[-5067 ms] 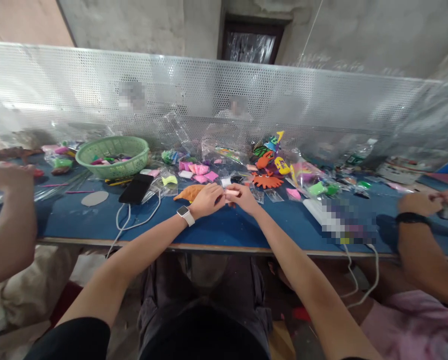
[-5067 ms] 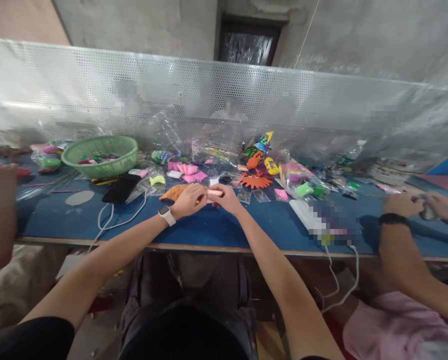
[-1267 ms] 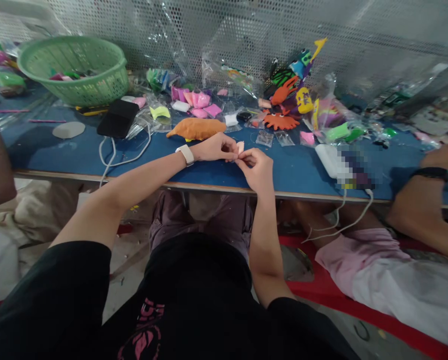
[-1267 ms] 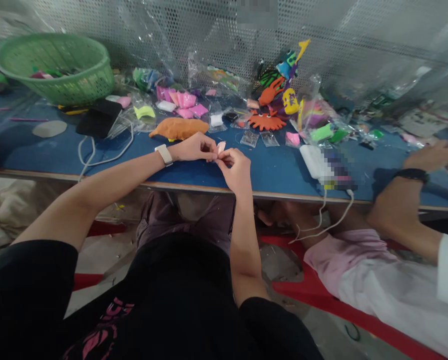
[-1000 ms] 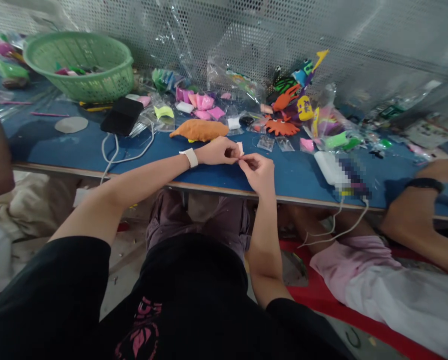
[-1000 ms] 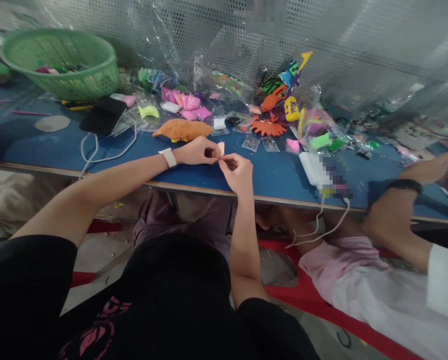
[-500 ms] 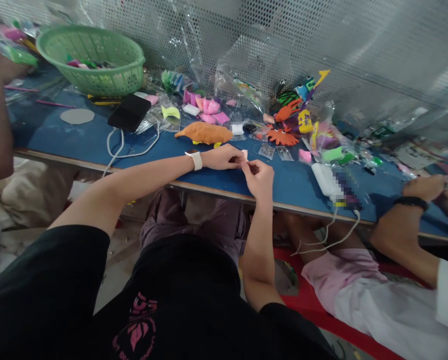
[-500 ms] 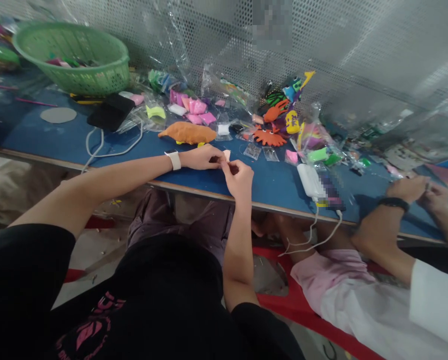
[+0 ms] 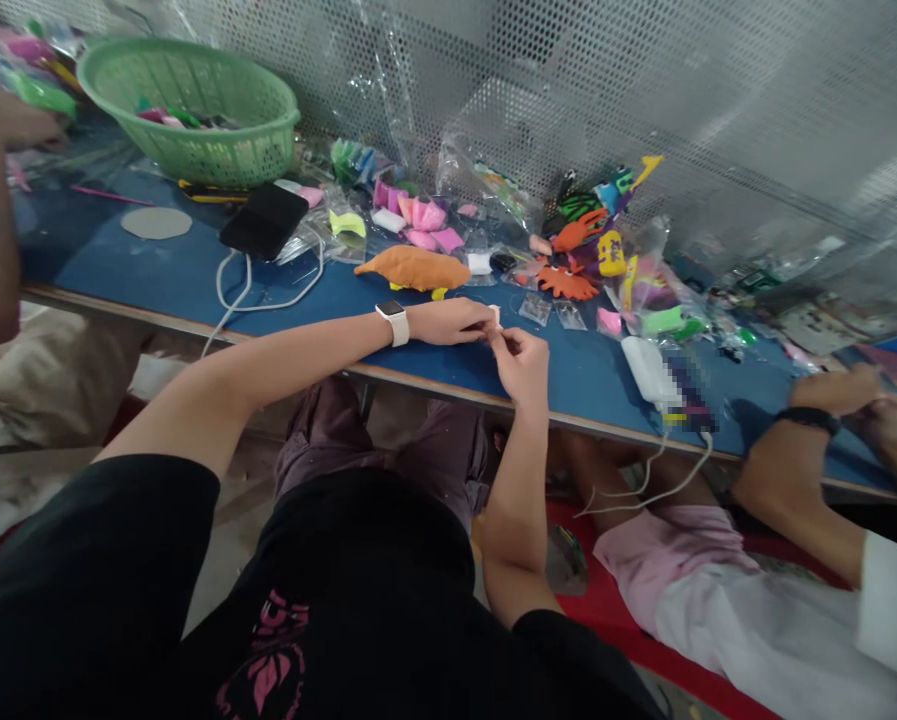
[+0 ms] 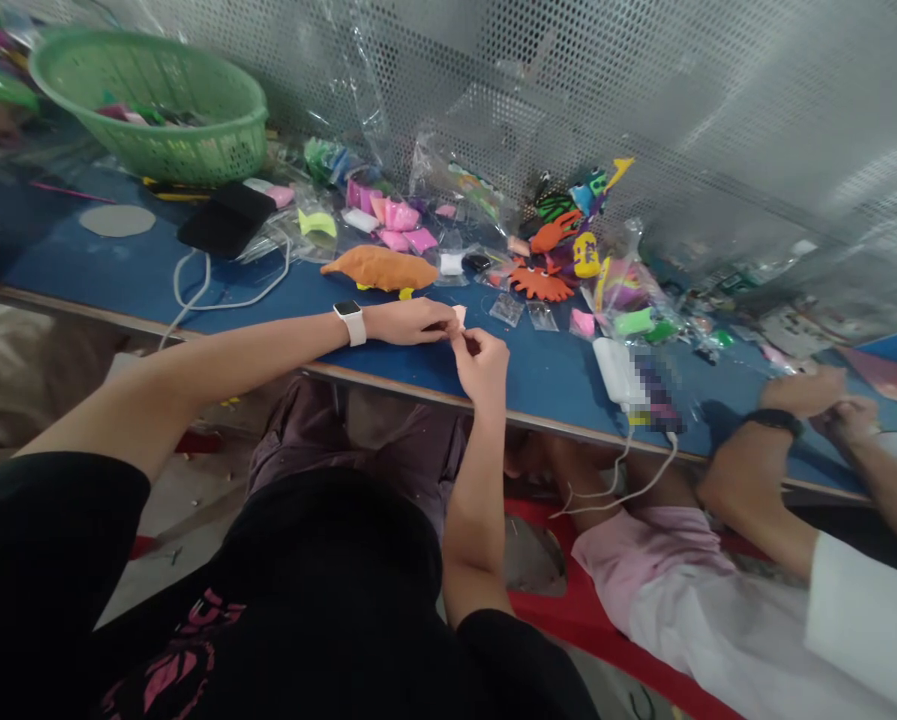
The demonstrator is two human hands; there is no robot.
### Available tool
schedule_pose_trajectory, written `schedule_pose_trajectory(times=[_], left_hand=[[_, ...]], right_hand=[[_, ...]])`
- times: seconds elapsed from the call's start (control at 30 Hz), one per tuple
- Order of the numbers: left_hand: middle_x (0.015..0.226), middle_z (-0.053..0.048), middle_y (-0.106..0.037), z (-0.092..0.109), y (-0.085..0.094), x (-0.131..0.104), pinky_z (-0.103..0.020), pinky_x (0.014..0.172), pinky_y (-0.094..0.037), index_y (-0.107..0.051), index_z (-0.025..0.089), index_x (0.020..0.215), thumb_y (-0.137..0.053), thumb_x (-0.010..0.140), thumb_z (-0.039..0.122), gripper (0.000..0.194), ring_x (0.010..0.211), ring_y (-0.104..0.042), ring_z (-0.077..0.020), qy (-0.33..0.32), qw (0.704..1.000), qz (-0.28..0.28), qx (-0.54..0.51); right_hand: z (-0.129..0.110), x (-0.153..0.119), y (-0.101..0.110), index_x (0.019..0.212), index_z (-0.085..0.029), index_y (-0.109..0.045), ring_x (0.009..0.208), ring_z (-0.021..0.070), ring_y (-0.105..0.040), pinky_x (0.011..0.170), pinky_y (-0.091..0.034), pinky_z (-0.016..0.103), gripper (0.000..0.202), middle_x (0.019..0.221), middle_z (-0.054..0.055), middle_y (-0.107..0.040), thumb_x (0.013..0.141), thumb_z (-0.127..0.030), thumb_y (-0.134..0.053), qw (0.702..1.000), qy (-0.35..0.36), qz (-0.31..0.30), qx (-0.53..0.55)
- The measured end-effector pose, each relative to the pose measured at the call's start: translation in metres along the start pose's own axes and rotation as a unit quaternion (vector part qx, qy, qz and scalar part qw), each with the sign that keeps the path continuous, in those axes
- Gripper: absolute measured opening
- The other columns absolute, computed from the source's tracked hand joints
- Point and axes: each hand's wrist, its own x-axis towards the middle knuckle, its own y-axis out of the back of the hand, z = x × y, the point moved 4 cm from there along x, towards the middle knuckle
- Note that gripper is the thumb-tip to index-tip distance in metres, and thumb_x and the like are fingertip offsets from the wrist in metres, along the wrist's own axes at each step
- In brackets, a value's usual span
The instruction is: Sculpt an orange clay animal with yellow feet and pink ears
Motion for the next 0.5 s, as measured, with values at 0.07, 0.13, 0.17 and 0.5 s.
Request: schedule_pose_trajectory(times=[0.07, 0.13, 0.17, 0.5], left_hand=[[0.107, -0.013, -0.079, -0.001, -0.001, 0.0, -0.036, 0.09, -0.049, -0.067, 0.021, 0.102, -0.057, 0.108, 0.021, 0.012, 0.095, -0.071, -0.0254, -0.006, 1.0, 0.002, 0.015], [0.103, -0.012, -0.079, 0.0, -0.002, 0.0, -0.035, 0.086, -0.048, -0.066, 0.022, 0.099, -0.06, 0.11, 0.026, 0.014, 0.091, -0.07, -0.0252, -0.003, 1.0, 0.005, 0.028], [0.099, -0.011, -0.078, 0.0, -0.001, 0.0, -0.035, 0.083, -0.046, -0.066, 0.022, 0.097, -0.061, 0.111, 0.028, 0.016, 0.087, -0.069, -0.0245, -0.001, 0.999, 0.005, 0.034], [0.124, -0.02, -0.079, 0.003, 0.007, -0.004, -0.043, 0.096, -0.056, -0.073, 0.019, 0.118, -0.061, 0.099, 0.014, 0.023, 0.11, -0.074, -0.0331, 0.002, 0.992, 0.046, 0.121]], right_hand=[[0.0, 0.001, -0.001, 0.082, -0.023, -0.081, 0.075, 0.0276, -0.074, 0.075, -0.053, 0.041, 0.054, 0.075, 0.007, -0.079, 0.1, -0.071, -0.068, 1.0, 0.014, -0.006, -0.016], [0.002, 0.002, -0.002, 0.085, -0.023, -0.083, 0.078, 0.0291, -0.076, 0.079, -0.056, 0.043, 0.047, 0.081, 0.009, -0.083, 0.1, -0.065, -0.067, 1.0, 0.022, -0.005, -0.021], [0.004, 0.002, -0.002, 0.088, -0.023, -0.083, 0.079, 0.0292, -0.077, 0.08, -0.057, 0.044, 0.041, 0.085, 0.009, -0.085, 0.099, -0.059, -0.067, 1.0, 0.022, -0.002, -0.014], [0.016, 0.002, -0.004, 0.102, -0.025, -0.074, 0.093, 0.0292, -0.079, 0.084, -0.064, 0.044, 0.015, 0.105, 0.012, -0.085, 0.092, -0.036, -0.07, 0.998, 0.011, 0.056, -0.004]])
